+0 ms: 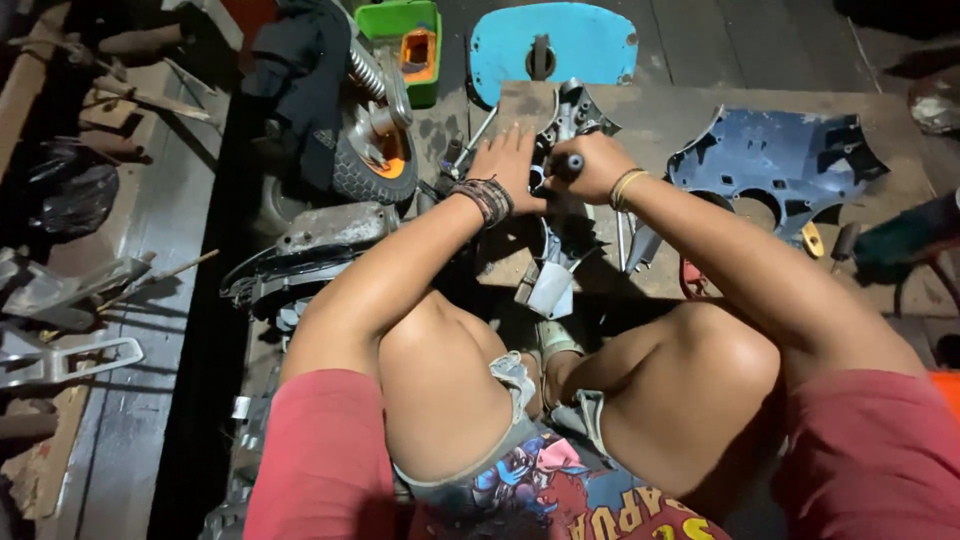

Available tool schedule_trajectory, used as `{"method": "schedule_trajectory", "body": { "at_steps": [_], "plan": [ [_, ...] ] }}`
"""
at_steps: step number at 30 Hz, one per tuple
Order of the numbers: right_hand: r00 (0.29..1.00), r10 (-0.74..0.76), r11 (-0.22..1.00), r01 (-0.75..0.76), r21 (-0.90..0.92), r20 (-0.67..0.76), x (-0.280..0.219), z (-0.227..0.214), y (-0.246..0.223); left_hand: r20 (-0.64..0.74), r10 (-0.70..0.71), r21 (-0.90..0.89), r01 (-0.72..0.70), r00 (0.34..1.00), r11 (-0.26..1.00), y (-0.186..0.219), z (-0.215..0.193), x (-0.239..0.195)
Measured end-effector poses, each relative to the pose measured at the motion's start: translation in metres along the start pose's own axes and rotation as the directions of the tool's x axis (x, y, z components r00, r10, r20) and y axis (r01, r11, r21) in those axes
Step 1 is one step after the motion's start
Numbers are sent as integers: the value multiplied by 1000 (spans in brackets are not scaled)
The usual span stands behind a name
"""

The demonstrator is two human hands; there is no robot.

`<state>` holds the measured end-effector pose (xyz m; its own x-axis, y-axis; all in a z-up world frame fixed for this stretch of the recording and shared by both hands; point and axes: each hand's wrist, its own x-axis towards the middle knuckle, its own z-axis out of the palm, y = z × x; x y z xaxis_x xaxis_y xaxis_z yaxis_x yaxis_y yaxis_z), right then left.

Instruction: The person is disassembling parts of a motorcycle engine casing using a screwdriver and then cleaning the metal surface with a wire brush.

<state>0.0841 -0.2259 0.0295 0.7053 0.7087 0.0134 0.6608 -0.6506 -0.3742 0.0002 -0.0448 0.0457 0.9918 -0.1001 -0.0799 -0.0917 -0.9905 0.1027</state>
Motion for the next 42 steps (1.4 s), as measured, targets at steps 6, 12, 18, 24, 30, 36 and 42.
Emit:
{"method": "schedule_trajectory", "body": {
  "at_steps": [6,12,18,24,30,36,42],
  "plan": [
    [992,-42,984,61,167,-115,-8,-10,-6,-11,-4,-30,4,1000,1000,1,3,0],
    [962,-183,937,233,260,-203,-12,-16,-4,-58,44,4,-44,997,999,-12,21,13],
    [932,-166,986,155,-59,-321,-21,-35,-19,-127,96,41,-91,987,995,-21,29,15],
    [858,-161,908,322,267,-487,-30,-37,-5,-179,223,-20,-230,958,973,-30,16,5],
    [919,-119,989,144,40,-375,-28,-33,-21,-220,257,-88,-281,941,956,-37,0,-8],
    [953,-227,971,238,31,-202,-32,-27,-25,-212,236,-120,-264,948,957,-39,-4,-13],
    [871,-334,928,372,39,-360,-33,-32,-21,-216,240,-91,-265,946,960,-44,5,-9]
  ]
}}
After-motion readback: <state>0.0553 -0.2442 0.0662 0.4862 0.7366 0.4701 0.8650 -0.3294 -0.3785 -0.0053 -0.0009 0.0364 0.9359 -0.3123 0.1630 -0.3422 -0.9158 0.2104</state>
